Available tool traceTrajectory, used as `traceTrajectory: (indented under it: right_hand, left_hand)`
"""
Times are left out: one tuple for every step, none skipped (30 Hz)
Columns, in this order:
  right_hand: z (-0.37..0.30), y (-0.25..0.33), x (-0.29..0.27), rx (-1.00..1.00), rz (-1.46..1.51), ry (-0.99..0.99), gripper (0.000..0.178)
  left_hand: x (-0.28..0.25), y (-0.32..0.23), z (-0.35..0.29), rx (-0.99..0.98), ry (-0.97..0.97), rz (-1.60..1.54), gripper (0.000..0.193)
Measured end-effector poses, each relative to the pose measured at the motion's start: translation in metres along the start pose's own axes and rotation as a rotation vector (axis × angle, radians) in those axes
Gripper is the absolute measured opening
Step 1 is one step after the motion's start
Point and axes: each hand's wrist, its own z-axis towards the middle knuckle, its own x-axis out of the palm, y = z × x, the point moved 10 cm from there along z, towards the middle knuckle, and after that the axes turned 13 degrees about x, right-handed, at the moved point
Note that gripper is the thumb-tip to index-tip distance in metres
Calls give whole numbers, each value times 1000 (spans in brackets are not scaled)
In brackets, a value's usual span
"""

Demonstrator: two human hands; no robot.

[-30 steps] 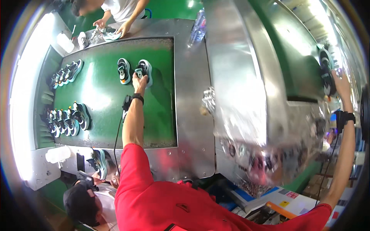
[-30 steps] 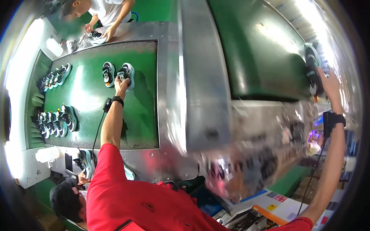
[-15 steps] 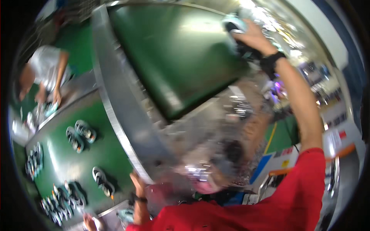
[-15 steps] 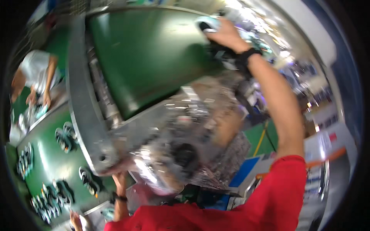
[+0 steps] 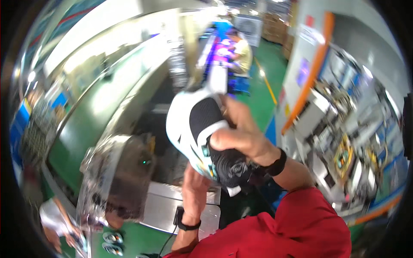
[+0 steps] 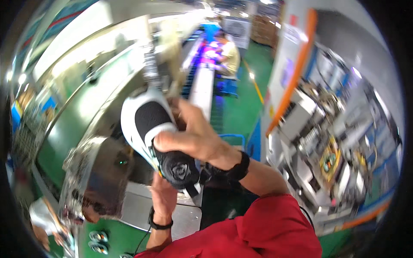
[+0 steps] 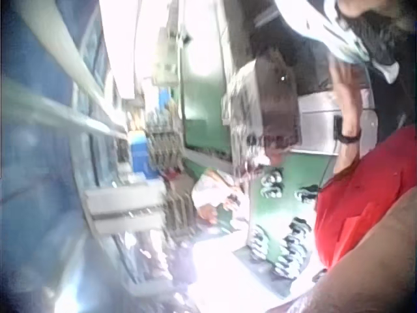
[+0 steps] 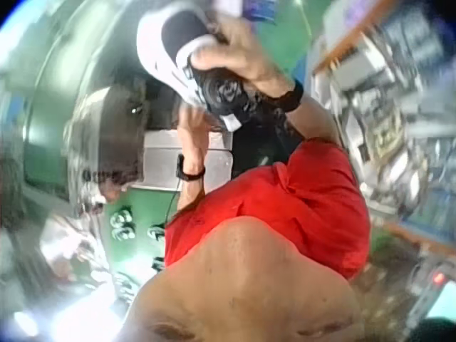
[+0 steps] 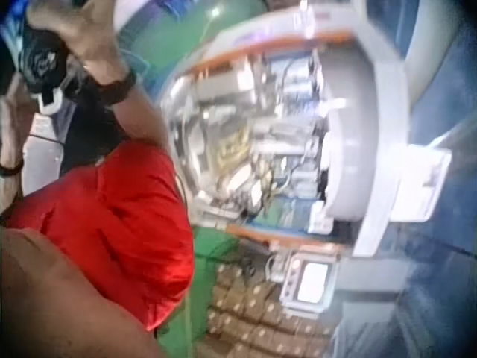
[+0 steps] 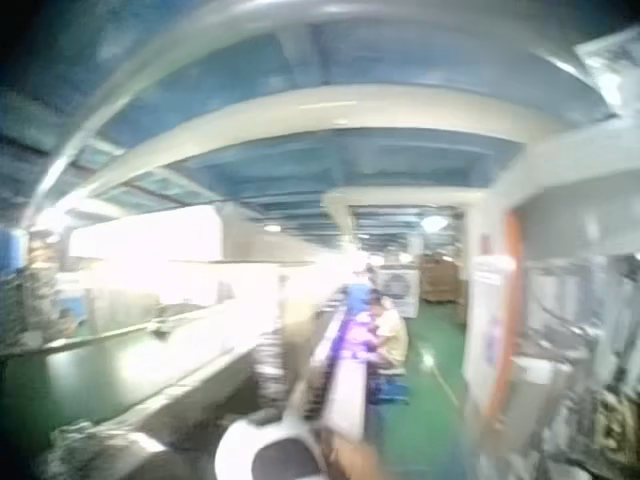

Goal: Operating an industrial press machine to attach soles to sneakers and managing shoes on a conveyor.

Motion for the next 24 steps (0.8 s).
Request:
traceTrajectory:
  right_hand:
    - [-24, -2, -21, 89, -7, -56, 71]
    - [-52, -9, -42, 182, -8, -112, 69]
    - [-76, -13, -61, 183, 26, -154, 68]
    - [-97, -18, -87, 174, 56, -212, 67]
    - [-117, -13, -118, 44, -43, -292, 64]
    - [-145, -10, -159, 40, -327, -501, 62]
    - [-182, -2, -193, 52, -460, -680, 62]
    - [-220, 12, -226, 66, -594, -865, 62]
    - [-259, 8, -262, -66, -599, -947, 63]
    - [-297, 9, -276, -4, -396, -919, 54]
    - [-331, -1, -291, -8, -194, -885, 57]
    - [-360, -17, -305, -20, 7, -840, 60]
    - [-388, -25, -317, -23, 17, -868, 60]
    - [-419, -28, -332, -17, -70, -981, 63]
    - [-448, -26, -345, -10, -158, -1090, 67]
    - [-477, -22, -361, 110, -302, -1268, 71]
    - [-509, -28, -377, 189, -181, -1388, 68]
    - [-543, -37, -390, 269, -56, -1501, 66]
    - [-574, -34, -402, 181, -88, -1566, 64]
    - [-605, -31, -411, 96, -122, -1625, 62]
    - [-639, -27, -419, 130, -193, -1708, 63]
    - [-666, -27, -428, 70, -183, -1743, 61]
    - [-681, -15, -428, 79, -125, -1770, 62]
    - [-695, 0, -426, 86, -72, -1803, 62]
  left_hand:
    - [31, 3, 12, 10, 60, -69, 93]
    - [57, 12, 16, 14, 114, -145, 95]
    - [83, 32, 12, -27, 218, -243, 92]
    - [104, 61, 5, -158, 196, -102, 79]
    - [121, 89, -9, -233, 228, -178, 72]
    - [135, 120, -25, -306, 242, -256, 66]
    - [174, 141, -45, -440, 328, -441, 59]
    - [214, 156, -57, -565, 306, -471, 60]
    - [244, 177, -69, -629, 338, -485, 58]
    - [265, 203, -80, -676, 349, -498, 56]
    - [276, 234, -81, -633, 324, -330, 51]
    - [298, 250, -91, -629, 315, -341, 42]
    - [319, 271, -104, -631, 398, -195, 40]
    - [336, 292, -117, -620, 481, -46, 39]
    - [355, 315, -137, -652, 539, -24, 35]
    - [373, 334, -154, -631, 618, 45, 33]
    - [395, 351, -176, -661, 695, 41, 38]
    - [417, 368, -194, -691, 772, 35, 44]
    - [439, 384, -215, -788, 830, -26, 49]
    - [459, 399, -236, -885, 882, -88, 54]
    - [474, 420, -252, -975, 908, -73, 59]
    - [480, 454, -262, -1038, 874, -16, 66]
    - [492, 480, -262, -980, 929, 77, 70]
    - [509, 507, -262, -921, 988, 163, 75]
